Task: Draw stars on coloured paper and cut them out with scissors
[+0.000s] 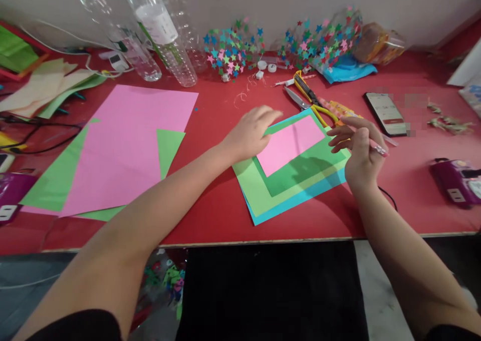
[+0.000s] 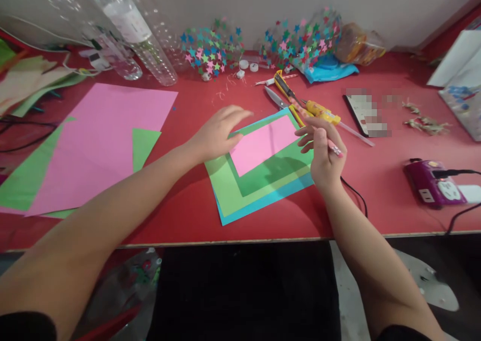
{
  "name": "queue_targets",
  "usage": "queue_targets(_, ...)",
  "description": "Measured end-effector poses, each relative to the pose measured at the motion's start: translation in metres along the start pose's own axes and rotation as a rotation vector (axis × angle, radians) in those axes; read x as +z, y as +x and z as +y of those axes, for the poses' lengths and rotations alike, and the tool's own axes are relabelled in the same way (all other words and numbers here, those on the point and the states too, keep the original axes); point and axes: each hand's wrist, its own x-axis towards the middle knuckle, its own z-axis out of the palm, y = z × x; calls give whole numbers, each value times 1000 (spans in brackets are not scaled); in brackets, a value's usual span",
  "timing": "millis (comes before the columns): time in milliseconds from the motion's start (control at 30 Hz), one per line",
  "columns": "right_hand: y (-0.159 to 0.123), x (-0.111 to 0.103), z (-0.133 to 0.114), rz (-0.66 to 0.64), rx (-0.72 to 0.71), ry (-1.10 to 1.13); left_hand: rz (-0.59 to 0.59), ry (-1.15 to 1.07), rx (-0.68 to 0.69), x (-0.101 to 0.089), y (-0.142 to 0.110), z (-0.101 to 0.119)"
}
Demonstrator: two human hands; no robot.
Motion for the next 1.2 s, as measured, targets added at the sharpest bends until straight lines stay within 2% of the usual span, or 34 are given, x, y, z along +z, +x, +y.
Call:
queue_targets(67, 1, 1, -1, -24, 32, 39, -83, 77, 116, -3, -27, 13)
queue_targets(200, 3, 4, 2, -37, 154, 174, -206, 218, 182, 10, -79, 25)
queue_targets(333, 7, 3, 4, -66, 341, 330, -283, 291, 210, 29, -102, 18)
queue_targets(467, 16, -3, -4, -130, 393, 353, -272, 304, 246, 29, -105, 15)
queue_targets(600, 23, 5, -22, -241, 384, 289, -262, 329, 258, 18, -95, 29)
queue_targets(700, 24, 27, -31, -368, 379, 316, -211, 323, 238, 17, -79, 43)
queue_targets(800, 20, 56, -26, -496, 471, 395, -82, 338, 226, 31, -70, 49)
queue_targets(933, 9, 81, 0, -488, 562, 497, 17, 303, 246, 55, -78, 43)
queue_targets(1033, 2, 85, 16, -468, 586, 516, -100, 230, 263, 58, -85, 37)
queue_targets(1133, 2, 82, 19, -461, 600, 513, -293, 35, 479, 47, -84, 38)
queue_targets(1200, 5, 80, 18, -448, 615, 527, -309, -110, 562, 39, -80, 39)
